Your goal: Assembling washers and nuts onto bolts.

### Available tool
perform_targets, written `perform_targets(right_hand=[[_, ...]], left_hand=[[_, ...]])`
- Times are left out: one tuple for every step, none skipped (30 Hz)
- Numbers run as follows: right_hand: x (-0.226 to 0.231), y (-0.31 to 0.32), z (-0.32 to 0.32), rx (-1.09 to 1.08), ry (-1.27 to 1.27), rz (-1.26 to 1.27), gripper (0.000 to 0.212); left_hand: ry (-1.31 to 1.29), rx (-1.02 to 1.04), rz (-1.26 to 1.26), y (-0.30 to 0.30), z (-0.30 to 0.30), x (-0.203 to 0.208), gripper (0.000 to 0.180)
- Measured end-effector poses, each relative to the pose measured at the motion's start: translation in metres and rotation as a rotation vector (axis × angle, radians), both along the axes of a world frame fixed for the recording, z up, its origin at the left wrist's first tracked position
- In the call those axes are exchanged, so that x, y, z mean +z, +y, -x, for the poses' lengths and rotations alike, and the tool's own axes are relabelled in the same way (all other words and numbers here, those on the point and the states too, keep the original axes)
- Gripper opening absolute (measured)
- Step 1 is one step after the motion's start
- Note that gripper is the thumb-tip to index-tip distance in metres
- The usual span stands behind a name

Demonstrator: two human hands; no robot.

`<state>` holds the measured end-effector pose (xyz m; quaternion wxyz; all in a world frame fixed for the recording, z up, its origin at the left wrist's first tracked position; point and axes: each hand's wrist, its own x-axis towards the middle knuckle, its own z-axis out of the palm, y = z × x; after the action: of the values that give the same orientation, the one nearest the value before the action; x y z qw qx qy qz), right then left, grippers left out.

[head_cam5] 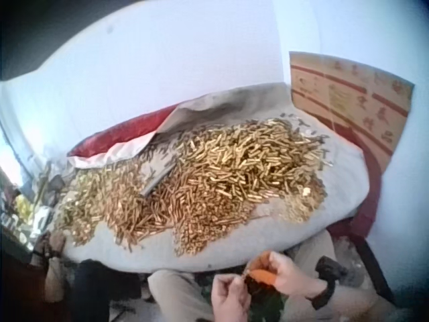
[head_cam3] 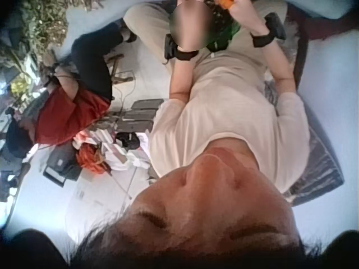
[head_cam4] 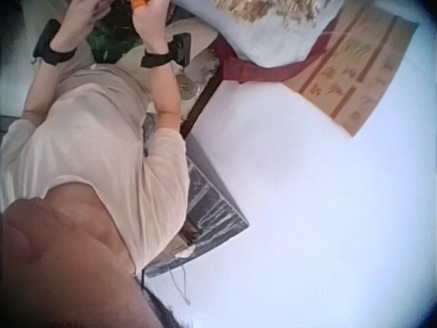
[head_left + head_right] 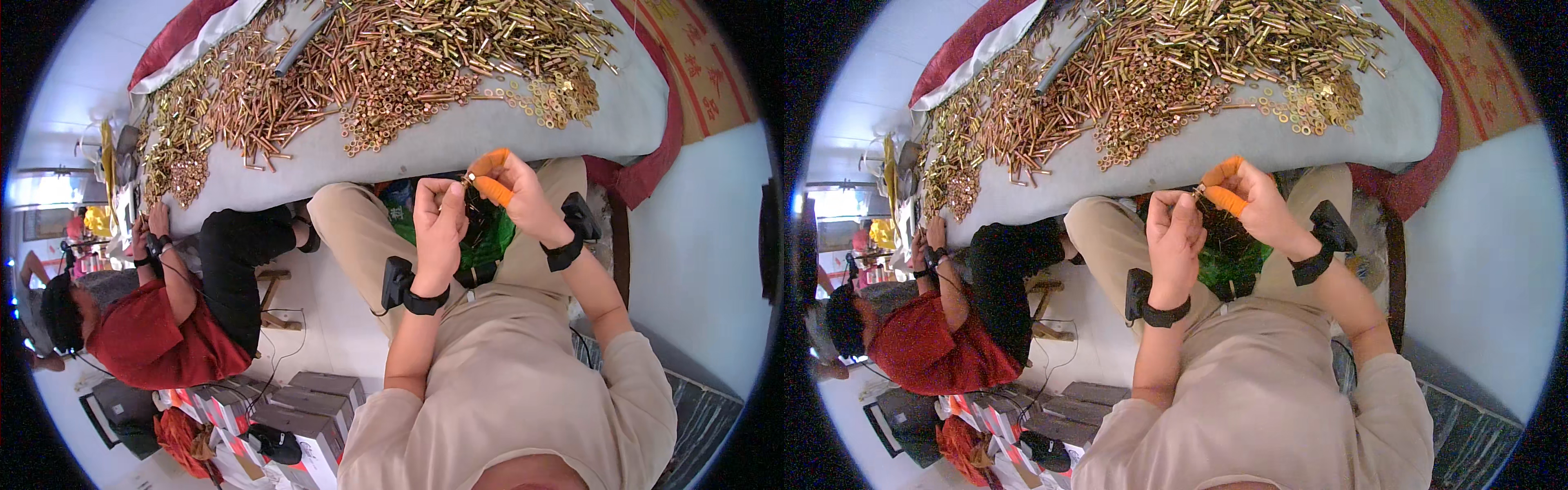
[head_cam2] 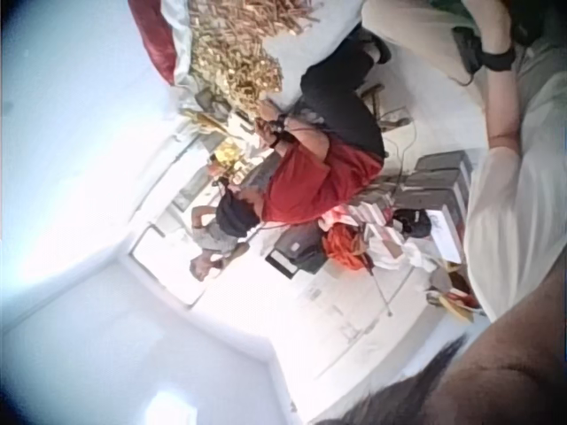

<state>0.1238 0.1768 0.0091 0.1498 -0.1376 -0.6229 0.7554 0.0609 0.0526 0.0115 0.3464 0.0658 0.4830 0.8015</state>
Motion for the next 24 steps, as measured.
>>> perform_targets(right_hand=[[0.002,0.000,-0.002,-0.008,0.037,0.001,0.017],[0.003,-0.001,-0.004,-0.014,0.038,0.002,0.017],[0.005,-0.002,-0.004,-0.013,0.055,-0.054,0.016],[0.007,-0.002,-0.005,-0.013,0.071,-0.111,0.015],[0.008,-0.002,-0.006,-0.017,0.073,-0.109,0.015],[0.009,0.000,-0.007,0.015,0.065,-0.181,0.015],[0.009,0.002,-0.007,0.046,0.057,-0.253,0.015],[0.008,0.004,-0.008,0.042,0.058,-0.252,0.015],[0.006,0.006,-0.009,0.065,0.056,-0.342,0.015],[0.005,0.006,-0.010,0.088,0.054,-0.433,0.016],[0.003,0.005,-0.012,0.081,0.052,-0.430,0.016],[0.003,0.004,-0.013,0.060,0.048,-0.448,0.016],[0.002,0.002,-0.014,0.040,0.044,-0.466,0.016],[0.002,-0.003,-0.013,0.036,0.043,-0.466,0.016],[0.002,-0.008,-0.011,-0.010,0.101,-0.300,0.016],[0.002,-0.011,-0.010,-0.056,0.159,-0.135,0.016],[0.000,-0.011,-0.010,-0.058,0.159,-0.133,0.016],[-0.001,-0.009,-0.012,-0.057,0.133,-0.051,0.016],[-0.002,-0.008,-0.013,-0.054,0.106,0.032,0.017],[-0.001,-0.007,-0.015,-0.050,0.105,0.033,0.017],[0.001,-0.006,-0.015,-0.044,0.077,0.018,0.019],[0.002,-0.006,-0.015,-0.038,0.049,0.003,0.021],[0.001,-0.006,-0.015,-0.030,0.047,0.005,0.021],[0.002,-0.006,-0.016,-0.034,0.033,0.001,0.022]], left_hand=[[0.002,-0.006,0.003,-0.001,0.000,0.001,0.014],[-0.001,-0.036,0.006,-0.002,0.001,0.003,0.015],[-0.002,-0.062,0.010,-0.004,0.002,0.005,0.016],[0.001,-0.065,0.012,-0.005,0.003,0.007,0.016],[-0.035,-0.091,-0.022,-0.006,0.004,0.008,0.016],[-0.072,-0.117,-0.056,-0.007,0.004,0.008,0.015],[-0.070,-0.121,-0.055,-0.007,0.004,0.009,0.015],[-0.093,-0.146,-0.086,-0.007,0.002,0.011,0.016],[-0.117,-0.175,-0.115,-0.007,0.001,0.012,0.016],[-0.118,-0.183,-0.112,-0.005,0.000,0.013,0.016],[-0.024,-0.132,-0.051,-0.003,-0.003,0.015,0.016],[0.071,-0.078,0.007,-0.001,-0.004,0.015,0.015],[0.071,-0.082,0.006,0.000,-0.004,0.015,0.015],[0.068,-0.049,-0.011,0.000,-0.004,0.015,0.015],[0.066,-0.017,-0.027,0.001,-0.004,0.015,0.015],[0.066,-0.020,-0.025,0.001,-0.003,0.016,0.015],[0.044,-0.031,-0.052,0.000,-0.001,0.016,0.015],[0.021,-0.036,-0.078,-0.001,0.000,0.015,0.015],[0.020,-0.032,-0.078,-0.002,0.000,0.014,0.015],[0.014,-0.043,-0.075,-0.002,-0.001,0.013,0.015],[0.009,-0.051,-0.071,-0.003,-0.001,0.012,0.015],[0.008,-0.044,-0.069,-0.004,-0.002,0.011,0.015],[0.026,-0.042,-0.049,-0.004,-0.004,0.012,0.015],[0.043,-0.044,-0.033,-0.003,-0.005,0.013,0.015]])
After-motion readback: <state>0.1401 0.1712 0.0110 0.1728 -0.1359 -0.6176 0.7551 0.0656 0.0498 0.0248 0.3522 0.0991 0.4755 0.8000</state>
